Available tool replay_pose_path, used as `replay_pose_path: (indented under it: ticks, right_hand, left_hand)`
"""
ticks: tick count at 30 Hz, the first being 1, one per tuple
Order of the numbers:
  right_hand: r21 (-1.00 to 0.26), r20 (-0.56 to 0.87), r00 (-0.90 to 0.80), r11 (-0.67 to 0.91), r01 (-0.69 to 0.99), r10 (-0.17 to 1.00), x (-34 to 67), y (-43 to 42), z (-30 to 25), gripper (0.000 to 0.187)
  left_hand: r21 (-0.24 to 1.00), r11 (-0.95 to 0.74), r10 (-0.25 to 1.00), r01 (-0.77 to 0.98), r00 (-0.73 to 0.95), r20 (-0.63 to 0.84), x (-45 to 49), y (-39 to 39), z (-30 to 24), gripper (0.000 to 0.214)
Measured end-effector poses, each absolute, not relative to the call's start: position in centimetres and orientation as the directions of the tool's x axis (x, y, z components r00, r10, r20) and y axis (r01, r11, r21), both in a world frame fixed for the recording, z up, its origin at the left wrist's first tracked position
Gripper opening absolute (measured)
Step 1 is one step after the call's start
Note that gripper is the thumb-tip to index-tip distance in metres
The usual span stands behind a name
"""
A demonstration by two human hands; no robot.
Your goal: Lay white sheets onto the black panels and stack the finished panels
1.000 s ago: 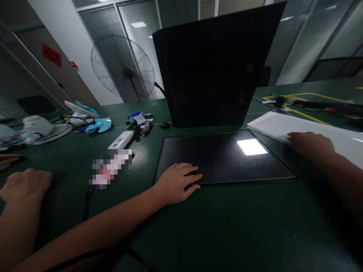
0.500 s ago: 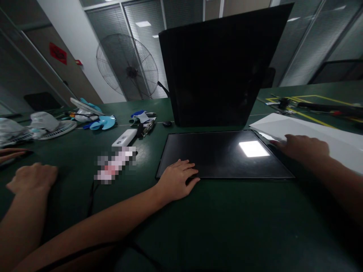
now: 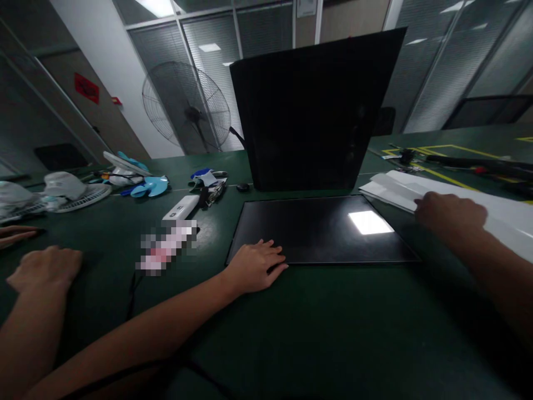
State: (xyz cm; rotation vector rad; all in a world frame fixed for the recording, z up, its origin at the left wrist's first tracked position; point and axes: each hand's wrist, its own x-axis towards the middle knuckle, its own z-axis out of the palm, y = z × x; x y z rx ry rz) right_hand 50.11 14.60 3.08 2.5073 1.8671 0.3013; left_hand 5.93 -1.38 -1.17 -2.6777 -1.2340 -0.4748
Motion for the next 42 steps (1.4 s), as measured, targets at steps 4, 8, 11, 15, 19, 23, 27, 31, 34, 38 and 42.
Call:
replay_pose_path:
  ticks: [4,8,11,15,19,23,27,31,34,38,42]
  right_hand:
    - [0.090,0.253,0.334,-0.366,0.926,0.908,48.3,10.9,7.8,0.057]
    - [0.170,0.330,-0.038,-0.020,0.985,0.943,42.2,6.6,8.8,0.056]
    - [0.161,0.316,-0.461,0.433,0.887,0.829,37.0,4.6,5.9,0.045]
    - [0.022,0.216,-0.781,0.797,0.604,0.586,32.3,3.5,1.5,0.045]
    - [-0.121,0.192,-0.847,0.869,0.480,0.495,31.1,4.5,-0.1,0.059]
    - [-0.119,0.287,-0.719,0.768,0.629,0.633,34.7,9.7,0.5,0.054]
    - [-0.020,0.332,-0.404,0.435,0.900,0.852,43.4,16.2,0.8,0.053]
    - [-0.057,0.307,-0.010,0.028,0.998,0.952,51.7,19.2,-0.4,0.065]
    - [-0.091,0.203,0.177,-0.162,0.983,0.963,54.7,20.0,-1.7,0.075]
    - [-0.100,0.098,0.234,-0.225,0.969,0.967,55.6,20.7,-2.5,0.064]
    - [-0.088,0.083,0.273,-0.266,0.960,0.958,55.6,20.7,-2.4,0.067]
  left_hand:
    - [-0.108,-0.699,0.620,0.707,0.675,0.400,5.7,-0.9,-1.4,0.029]
    - [-0.293,-0.744,0.393,0.600,0.748,0.535,6.0,-1.6,-1.0,0.021]
    - [-0.481,-0.731,0.178,0.484,0.816,0.550,6.5,-2.6,-0.2,0.023]
    - [-0.467,-0.711,0.277,0.526,0.820,0.501,6.8,-2.8,-0.1,0.037]
    - [-0.179,-0.673,0.631,0.718,0.683,0.368,6.5,-1.8,-0.8,0.038]
    - [-0.024,-0.579,0.783,0.815,0.564,0.261,6.3,-1.4,-0.8,0.036]
    - [0.033,-0.521,0.832,0.853,0.499,0.244,6.5,-1.6,-0.7,0.043]
    - [0.055,-0.496,0.846,0.867,0.467,0.257,6.5,-1.6,-1.0,0.044]
    - [0.065,-0.499,0.845,0.864,0.469,0.258,6.3,-1.5,-1.1,0.044]
    - [0.071,-0.476,0.857,0.877,0.444,0.263,6.3,-1.6,-1.0,0.052]
    - [0.071,-0.474,0.855,0.878,0.440,0.273,6.4,-1.7,-0.9,0.059]
